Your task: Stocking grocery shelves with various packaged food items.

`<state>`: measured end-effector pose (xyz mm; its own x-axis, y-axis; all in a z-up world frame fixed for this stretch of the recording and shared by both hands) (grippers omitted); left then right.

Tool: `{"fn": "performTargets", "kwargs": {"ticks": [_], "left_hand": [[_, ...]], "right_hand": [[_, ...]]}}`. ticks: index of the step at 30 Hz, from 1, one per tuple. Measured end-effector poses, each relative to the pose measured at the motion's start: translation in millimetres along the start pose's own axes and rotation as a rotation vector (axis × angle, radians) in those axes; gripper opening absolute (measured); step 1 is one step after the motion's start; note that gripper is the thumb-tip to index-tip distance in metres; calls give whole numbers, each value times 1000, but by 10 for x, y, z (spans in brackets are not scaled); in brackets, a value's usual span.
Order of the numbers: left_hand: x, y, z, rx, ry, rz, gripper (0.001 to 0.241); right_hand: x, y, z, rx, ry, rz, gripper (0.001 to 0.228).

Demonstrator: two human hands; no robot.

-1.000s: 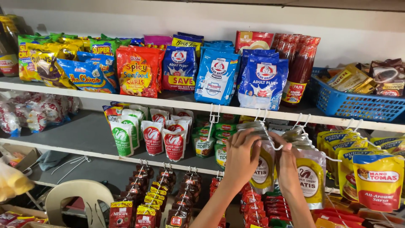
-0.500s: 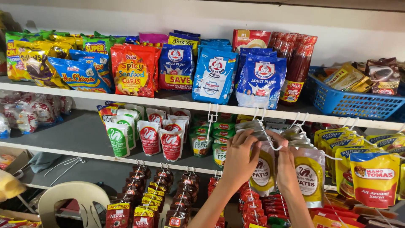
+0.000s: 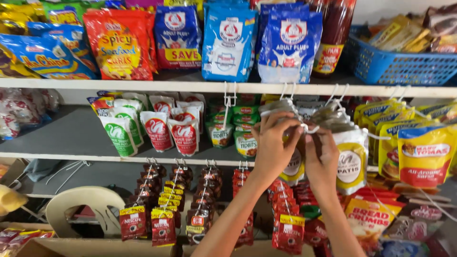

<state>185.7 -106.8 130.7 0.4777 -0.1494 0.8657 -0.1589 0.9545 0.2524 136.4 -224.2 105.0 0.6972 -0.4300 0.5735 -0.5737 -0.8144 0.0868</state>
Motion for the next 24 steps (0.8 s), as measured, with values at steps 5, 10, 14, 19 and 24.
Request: {"fn": "performTargets", "kwargs": {"ticks": [5, 10, 14, 19, 24], "left_hand": [[-101, -35, 17, -25, 45, -12, 10], [-292, 15, 50, 68, -76, 13, 31], [-558, 34, 61, -64, -48, 18, 48], [-897, -139, -18, -899, 354, 275, 58], [-1396, -333, -254, -940, 492, 144, 38]], "right_hand": [[-45, 95, 51, -37, 57, -55, 20], [-208, 146, -75, -38, 51, -160, 34], [-373, 196, 75, -160, 92, -145, 33], [-594, 285, 354, -192, -108, -100, 18], [-874, 401, 716, -75, -235, -48, 21]]}}
Point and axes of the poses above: each hand's wrist, its own x-axis towards the middle knuckle, its own y-axis out of the back of the hand, z = x × y, the point moved 1 cm from there along x, towards the middle knuckle, and after that the axes turned 8 degrees about -y, right-handed, at the moved point
